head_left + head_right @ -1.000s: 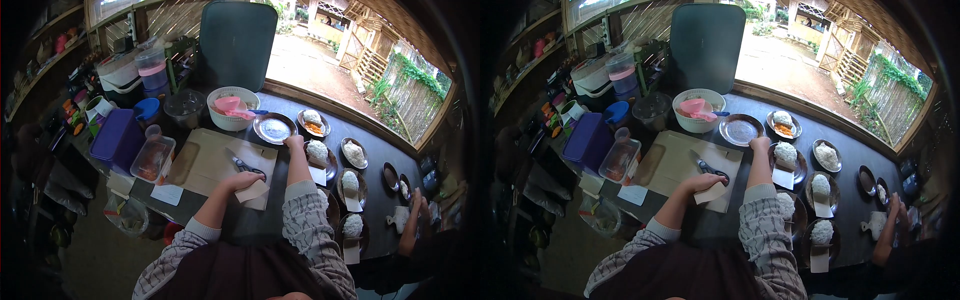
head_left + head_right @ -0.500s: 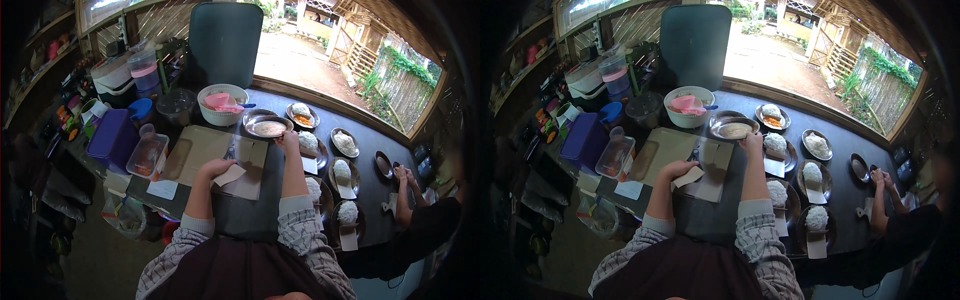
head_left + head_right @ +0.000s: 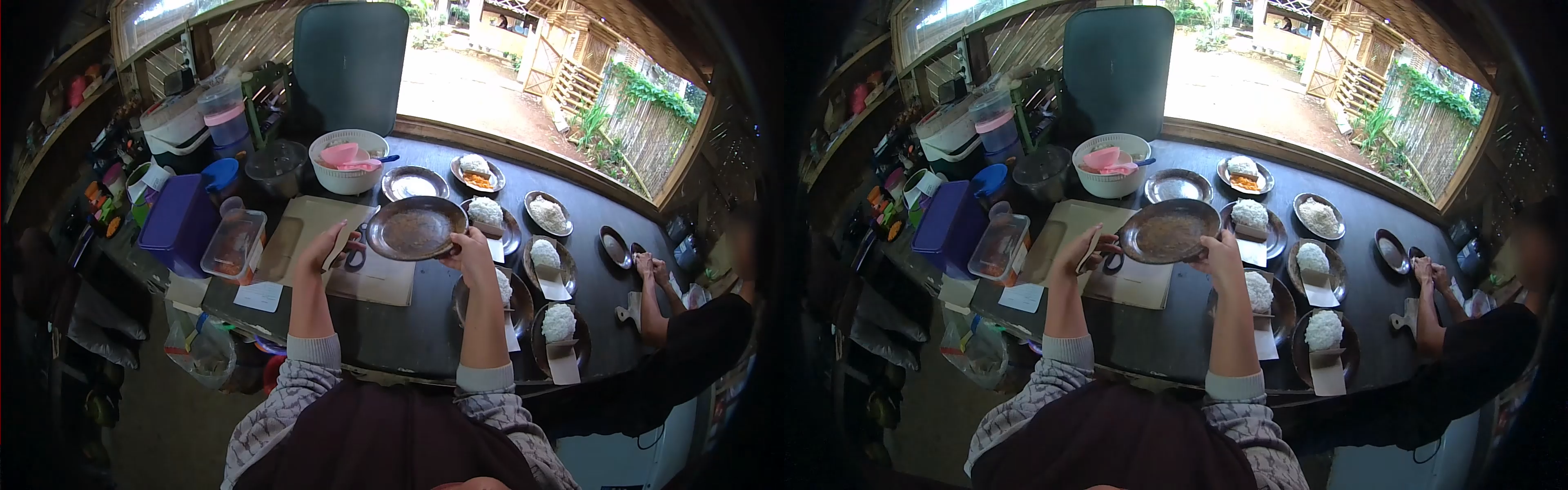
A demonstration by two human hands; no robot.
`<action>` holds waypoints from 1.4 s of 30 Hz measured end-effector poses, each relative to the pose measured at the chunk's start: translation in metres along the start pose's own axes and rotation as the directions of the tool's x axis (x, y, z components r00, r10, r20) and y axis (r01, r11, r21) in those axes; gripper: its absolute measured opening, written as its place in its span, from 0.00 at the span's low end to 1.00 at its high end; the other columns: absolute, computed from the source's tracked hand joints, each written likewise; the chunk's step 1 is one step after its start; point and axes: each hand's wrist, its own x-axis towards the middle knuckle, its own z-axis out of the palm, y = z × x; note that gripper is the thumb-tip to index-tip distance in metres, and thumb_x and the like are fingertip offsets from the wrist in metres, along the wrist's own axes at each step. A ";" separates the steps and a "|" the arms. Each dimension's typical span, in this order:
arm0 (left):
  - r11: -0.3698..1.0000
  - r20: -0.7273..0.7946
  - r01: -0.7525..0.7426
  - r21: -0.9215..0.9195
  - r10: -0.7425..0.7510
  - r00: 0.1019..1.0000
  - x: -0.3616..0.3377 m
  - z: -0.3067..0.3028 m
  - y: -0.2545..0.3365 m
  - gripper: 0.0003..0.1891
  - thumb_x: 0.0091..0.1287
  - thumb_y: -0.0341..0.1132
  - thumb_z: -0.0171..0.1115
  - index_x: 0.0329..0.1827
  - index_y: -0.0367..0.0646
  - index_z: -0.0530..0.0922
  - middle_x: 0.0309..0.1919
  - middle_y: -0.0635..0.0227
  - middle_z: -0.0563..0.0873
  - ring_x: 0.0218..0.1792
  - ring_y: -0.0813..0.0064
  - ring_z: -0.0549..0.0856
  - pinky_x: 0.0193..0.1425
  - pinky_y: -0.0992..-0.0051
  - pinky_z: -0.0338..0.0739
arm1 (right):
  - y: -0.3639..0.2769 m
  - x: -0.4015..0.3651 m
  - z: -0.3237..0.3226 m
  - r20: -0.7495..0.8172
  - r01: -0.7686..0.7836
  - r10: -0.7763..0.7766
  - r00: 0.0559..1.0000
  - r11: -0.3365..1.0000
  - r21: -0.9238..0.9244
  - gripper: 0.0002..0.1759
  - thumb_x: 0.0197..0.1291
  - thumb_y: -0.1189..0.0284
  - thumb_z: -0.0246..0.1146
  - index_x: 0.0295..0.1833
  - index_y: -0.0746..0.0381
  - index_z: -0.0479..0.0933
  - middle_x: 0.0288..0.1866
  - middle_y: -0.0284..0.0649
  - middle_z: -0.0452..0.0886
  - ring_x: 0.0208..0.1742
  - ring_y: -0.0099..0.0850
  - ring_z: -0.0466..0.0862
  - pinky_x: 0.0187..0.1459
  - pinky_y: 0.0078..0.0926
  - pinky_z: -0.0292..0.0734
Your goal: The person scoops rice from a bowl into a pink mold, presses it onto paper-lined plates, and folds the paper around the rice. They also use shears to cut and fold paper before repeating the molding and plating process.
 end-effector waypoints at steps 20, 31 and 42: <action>0.887 0.013 -0.020 0.461 0.016 1.000 0.004 -0.009 -0.022 0.22 0.66 0.49 0.47 0.37 0.36 0.78 0.23 0.66 0.81 0.23 0.76 0.80 0.29 0.78 0.74 | 0.062 -0.067 -0.017 0.115 -0.152 0.202 0.973 0.928 -0.339 0.23 0.58 0.75 0.56 0.57 0.67 0.60 0.38 0.45 0.78 0.25 0.31 0.83 0.24 0.21 0.78; 0.884 -0.022 0.023 0.467 -0.014 1.000 0.004 -0.005 -0.022 0.21 0.65 0.49 0.49 0.38 0.39 0.79 0.26 0.67 0.82 0.24 0.77 0.80 0.29 0.78 0.73 | 0.067 -0.071 -0.013 0.106 -0.147 0.291 0.951 0.725 -0.672 0.45 0.55 0.73 0.60 0.68 0.70 0.37 0.26 0.45 0.78 0.20 0.30 0.81 0.18 0.21 0.74; 0.908 -0.252 -0.102 0.405 0.219 0.943 0.001 0.001 -0.019 0.22 0.63 0.50 0.53 0.33 0.35 0.79 0.27 0.65 0.81 0.26 0.77 0.78 0.31 0.76 0.72 | 0.023 -0.086 -0.017 0.175 -0.010 0.177 0.969 0.729 -0.684 0.39 0.55 0.70 0.61 0.68 0.68 0.48 0.20 0.41 0.77 0.15 0.25 0.75 0.18 0.21 0.69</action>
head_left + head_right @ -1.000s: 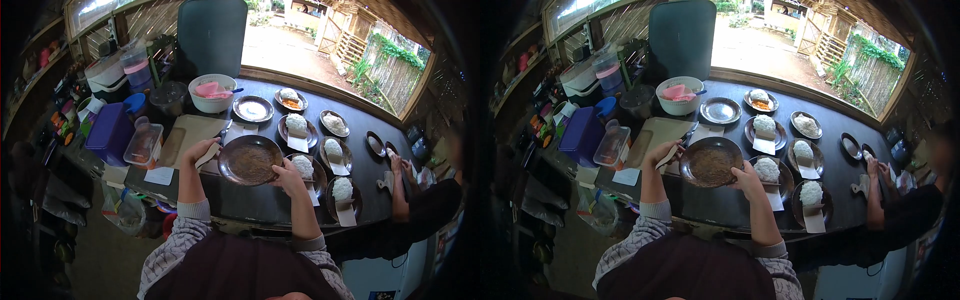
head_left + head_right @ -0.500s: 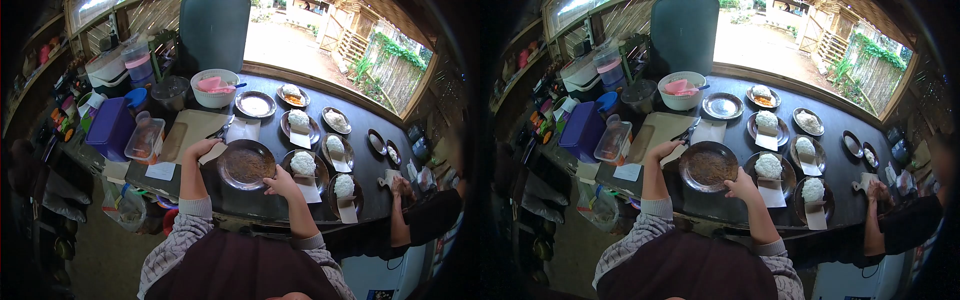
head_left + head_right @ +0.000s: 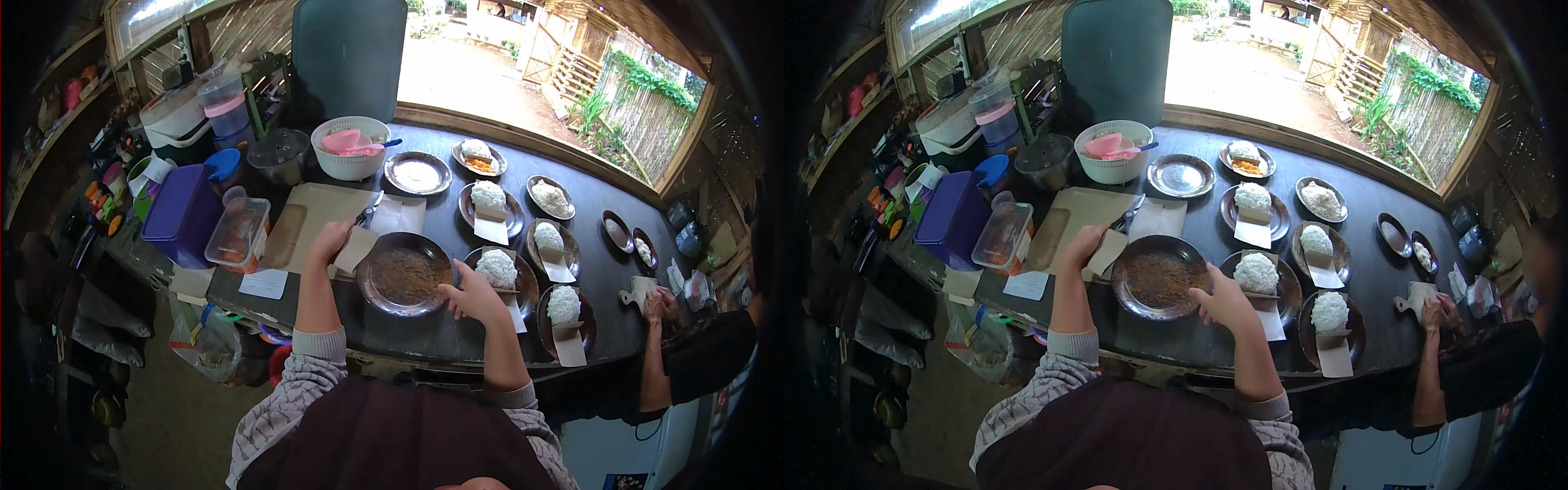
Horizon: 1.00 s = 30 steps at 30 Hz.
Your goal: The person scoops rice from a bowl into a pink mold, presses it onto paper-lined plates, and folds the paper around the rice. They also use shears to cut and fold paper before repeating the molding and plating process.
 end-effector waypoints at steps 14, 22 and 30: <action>0.660 0.175 0.129 -0.740 0.004 0.985 -0.081 0.090 0.025 0.15 0.65 0.47 0.49 0.26 0.47 0.72 0.15 0.75 0.71 0.14 0.82 0.70 0.17 0.81 0.63 | -0.052 -0.031 0.019 0.045 0.629 -0.627 0.777 0.775 -0.059 0.17 0.50 0.73 0.66 0.47 0.64 0.75 0.33 0.33 0.75 0.27 0.19 0.74 0.29 0.16 0.71; 0.738 -0.053 -0.133 -0.662 0.130 0.990 -0.092 0.092 0.030 0.14 0.66 0.44 0.47 0.24 0.46 0.67 0.14 0.75 0.67 0.15 0.84 0.66 0.17 0.84 0.58 | -0.060 -0.038 0.030 -0.008 0.660 -0.660 0.751 0.751 -0.021 0.20 0.49 0.71 0.68 0.47 0.65 0.72 0.33 0.37 0.76 0.30 0.20 0.77 0.30 0.16 0.72; 0.692 -0.005 -0.126 -0.711 0.174 0.985 -0.102 0.089 0.040 0.15 0.66 0.42 0.46 0.24 0.44 0.70 0.17 0.75 0.71 0.18 0.85 0.69 0.23 0.84 0.63 | -0.043 -0.024 0.028 0.057 0.642 -0.661 0.748 0.743 0.192 0.16 0.51 0.74 0.65 0.46 0.66 0.72 0.36 0.36 0.77 0.33 0.20 0.78 0.33 0.16 0.73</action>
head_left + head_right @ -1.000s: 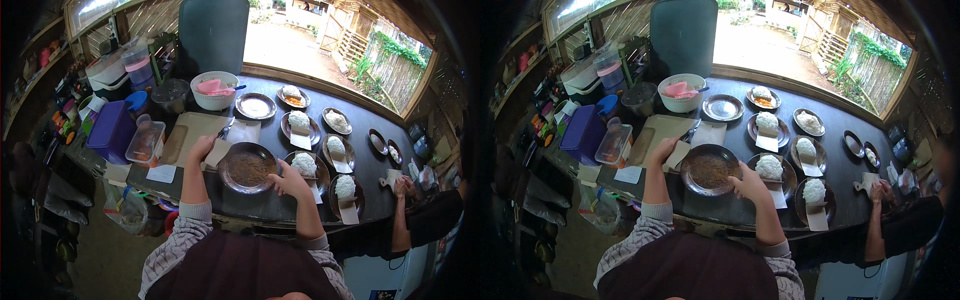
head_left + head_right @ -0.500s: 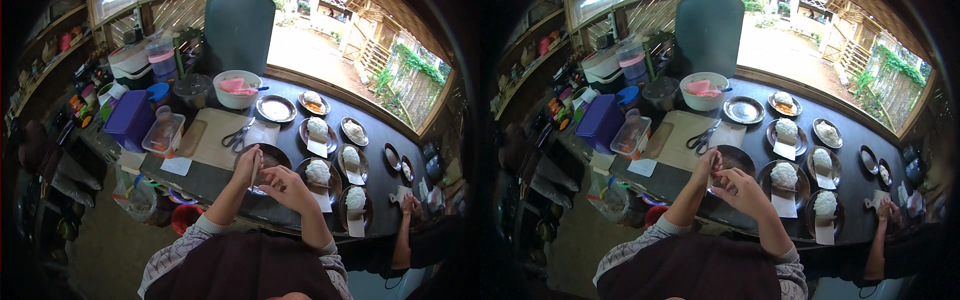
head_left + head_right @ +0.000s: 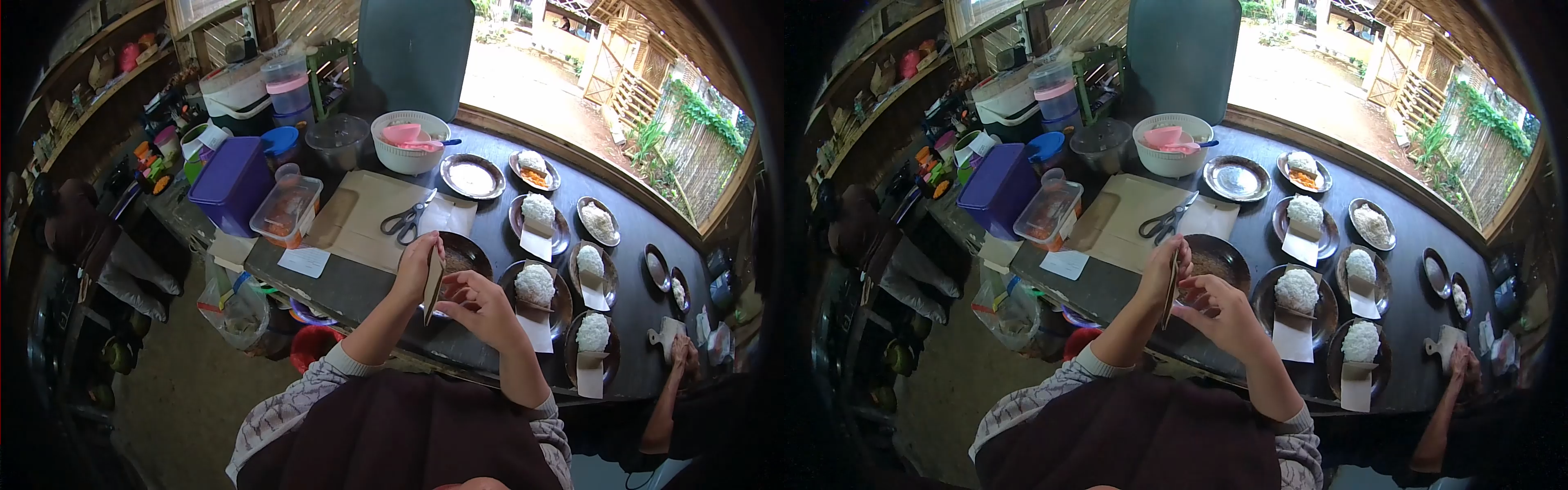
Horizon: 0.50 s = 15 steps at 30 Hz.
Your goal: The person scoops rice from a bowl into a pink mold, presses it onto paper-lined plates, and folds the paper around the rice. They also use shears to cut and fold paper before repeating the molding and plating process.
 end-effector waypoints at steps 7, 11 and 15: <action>0.977 -0.090 -0.186 0.102 0.195 0.977 0.000 0.002 0.003 0.16 0.67 0.42 0.46 0.24 0.44 0.69 0.18 0.76 0.70 0.21 0.87 0.68 0.27 0.85 0.62 | 0.010 -0.005 0.003 -0.110 -0.055 0.053 0.992 0.998 -0.013 0.14 0.52 0.80 0.59 0.46 0.67 0.71 0.30 0.32 0.75 0.31 0.16 0.74 0.30 0.12 0.69; 0.957 -0.123 -0.277 0.090 0.287 0.950 0.001 -0.002 0.004 0.16 0.68 0.42 0.44 0.25 0.44 0.69 0.19 0.77 0.68 0.22 0.87 0.67 0.28 0.85 0.61 | -0.003 -0.004 0.011 -0.157 -0.064 0.058 0.986 0.997 -0.037 0.14 0.49 0.81 0.58 0.44 0.67 0.71 0.30 0.33 0.75 0.30 0.17 0.75 0.29 0.13 0.69; 0.906 -0.159 -0.387 0.173 0.413 0.897 -0.005 -0.001 0.009 0.15 0.68 0.43 0.43 0.28 0.44 0.69 0.23 0.75 0.69 0.26 0.86 0.67 0.32 0.83 0.62 | 0.007 0.001 0.012 -0.214 0.017 -0.058 0.975 0.982 -0.188 0.12 0.47 0.81 0.58 0.40 0.69 0.71 0.30 0.42 0.76 0.28 0.27 0.77 0.30 0.20 0.71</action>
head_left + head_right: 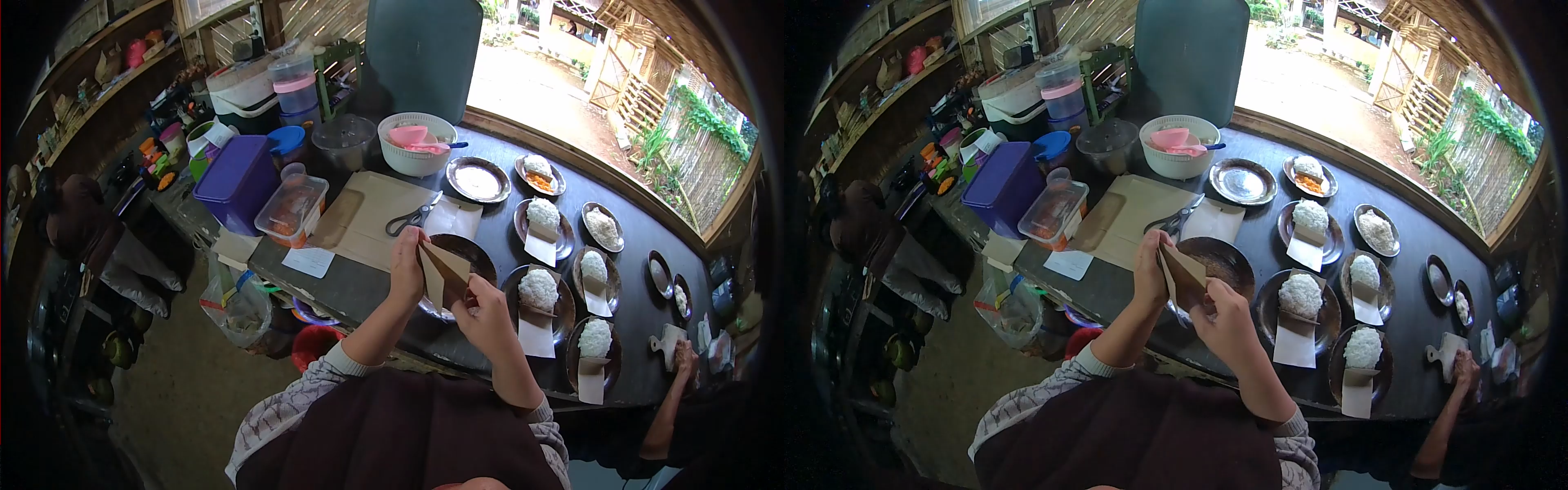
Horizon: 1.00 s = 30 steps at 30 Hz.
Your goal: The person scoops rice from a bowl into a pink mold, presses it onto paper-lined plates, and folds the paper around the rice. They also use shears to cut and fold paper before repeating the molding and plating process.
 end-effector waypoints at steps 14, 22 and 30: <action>0.604 0.523 0.652 -0.458 -0.410 0.747 -0.026 -0.020 0.005 0.21 0.67 0.42 0.39 0.61 0.44 0.64 0.53 0.64 0.74 0.52 0.69 0.75 0.58 0.67 0.68 | -0.005 0.038 -0.033 -0.199 0.031 -0.078 0.977 0.973 -0.228 0.18 0.53 0.76 0.59 0.52 0.63 0.70 0.36 0.50 0.80 0.28 0.35 0.81 0.27 0.27 0.74; 0.711 0.512 0.668 -0.219 -0.499 0.700 -0.035 -0.014 0.029 0.30 0.55 0.34 0.48 0.64 0.45 0.57 0.55 0.62 0.70 0.56 0.68 0.71 0.59 0.69 0.66 | 0.009 0.048 -0.044 -0.107 0.176 -0.244 0.964 0.885 -0.431 0.20 0.48 0.76 0.63 0.49 0.57 0.71 0.45 0.50 0.74 0.49 0.43 0.75 0.49 0.37 0.69; 0.752 0.473 0.624 -0.213 -0.480 0.739 -0.034 -0.012 0.018 0.30 0.55 0.32 0.48 0.64 0.46 0.57 0.53 0.64 0.71 0.56 0.70 0.71 0.59 0.71 0.65 | 0.000 0.033 -0.038 0.137 0.186 -0.134 0.981 0.844 -0.503 0.10 0.49 0.65 0.63 0.38 0.55 0.79 0.40 0.33 0.75 0.50 0.30 0.75 0.60 0.53 0.52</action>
